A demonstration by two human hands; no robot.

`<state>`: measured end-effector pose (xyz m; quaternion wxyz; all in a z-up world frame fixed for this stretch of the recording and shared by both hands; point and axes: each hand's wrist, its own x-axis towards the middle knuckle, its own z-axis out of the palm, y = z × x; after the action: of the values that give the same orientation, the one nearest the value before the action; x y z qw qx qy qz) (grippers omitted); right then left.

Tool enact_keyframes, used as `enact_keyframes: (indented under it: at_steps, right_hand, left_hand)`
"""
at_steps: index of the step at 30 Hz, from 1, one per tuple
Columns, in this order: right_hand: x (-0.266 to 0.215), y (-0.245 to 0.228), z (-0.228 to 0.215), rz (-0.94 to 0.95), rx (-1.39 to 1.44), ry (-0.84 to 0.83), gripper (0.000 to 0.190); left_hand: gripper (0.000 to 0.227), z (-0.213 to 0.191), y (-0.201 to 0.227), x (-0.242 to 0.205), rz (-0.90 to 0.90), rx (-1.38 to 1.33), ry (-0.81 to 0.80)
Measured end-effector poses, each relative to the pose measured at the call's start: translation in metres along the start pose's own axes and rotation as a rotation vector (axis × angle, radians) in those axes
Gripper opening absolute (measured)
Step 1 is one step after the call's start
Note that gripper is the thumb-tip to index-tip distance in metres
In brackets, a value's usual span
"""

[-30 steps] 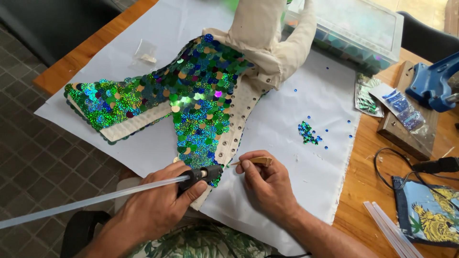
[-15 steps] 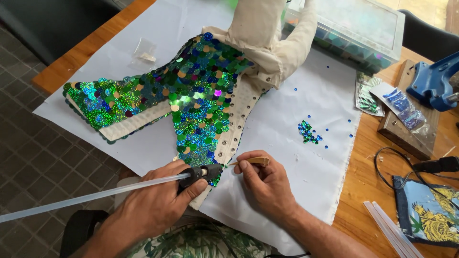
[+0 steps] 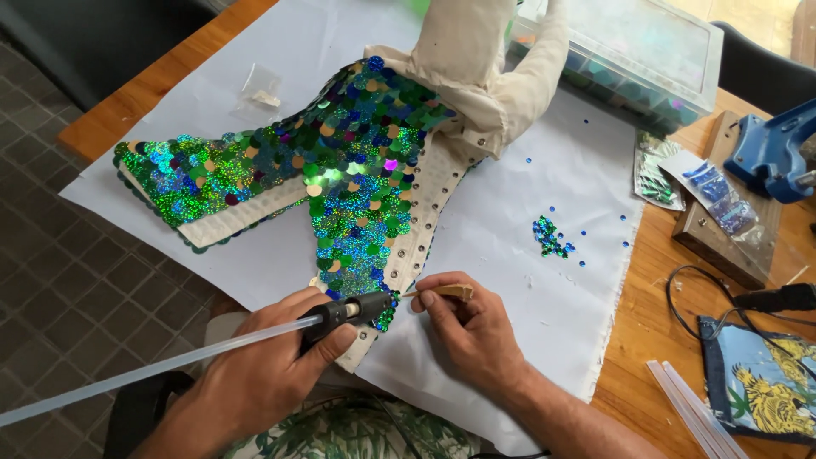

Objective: Applying individual sequins to a garment using a hot glue gun and a small pick-up tool

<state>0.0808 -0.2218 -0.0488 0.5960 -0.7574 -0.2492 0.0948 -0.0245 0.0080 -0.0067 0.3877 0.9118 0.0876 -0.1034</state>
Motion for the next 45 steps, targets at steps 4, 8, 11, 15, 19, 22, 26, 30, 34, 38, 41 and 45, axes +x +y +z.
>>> enact_keyframes:
  at_steps: [4, 8, 11, 15, 19, 22, 26, 30, 34, 38, 41, 45]
  right_hand:
    - [0.000, 0.001, 0.001, 0.001, -0.036, -0.006, 0.016]
    - [0.000, 0.001, 0.001, -0.009, -0.057, -0.026, 0.016]
    - [0.000, 0.001, 0.002, 0.011, -0.075, -0.019, 0.017]
    - [-0.001, 0.009, 0.001, 0.041, 0.119, 0.060, 0.016]
    - [0.000, 0.000, 0.000, 0.018, 0.022, 0.016, 0.017]
    - [-0.001, -0.001, 0.001, -0.024, -0.043, -0.016, 0.017]
    - [0.001, 0.001, 0.002, 0.021, -0.031, 0.035, 0.016]
    - [0.001, -0.001, -0.001, 0.080, -0.034, 0.029, 0.018]
    - [-0.001, 0.005, 0.000, 0.056, 0.013, 0.039, 0.017]
    - [-0.001, 0.009, -0.001, 0.076, 0.111, 0.075, 0.016]
    - [-0.005, 0.014, -0.003, 0.056, 0.194, 0.098, 0.016]
    - [-0.005, 0.014, -0.010, 0.103, 0.245, 0.247, 0.012]
  left_hand:
    - [0.046, 0.004, -0.008, -0.001, 0.168, -0.069, 0.096]
    - [0.047, 0.004, -0.009, -0.003, 0.135, -0.138, 0.128]
    - [0.047, 0.004, -0.010, -0.004, 0.140, -0.181, 0.137]
    - [0.047, 0.005, -0.013, -0.005, 0.196, -0.269, 0.156]
    - [0.045, 0.004, -0.011, -0.006, 0.173, -0.309, 0.166]
    - [0.042, 0.007, -0.013, -0.007, 0.161, -0.334, 0.167]
    - [0.044, 0.011, -0.019, -0.003, 0.187, -0.363, 0.186]
    - [0.046, 0.008, -0.015, -0.005, 0.066, -0.400, 0.086]
    - [0.044, 0.013, -0.017, -0.004, 0.128, -0.435, 0.146]
    - [0.047, 0.013, -0.018, -0.005, 0.162, -0.391, 0.170]
    - [0.047, 0.015, -0.018, -0.008, 0.082, -0.412, 0.127]
    - [0.043, 0.015, -0.021, -0.008, 0.103, -0.487, 0.163]
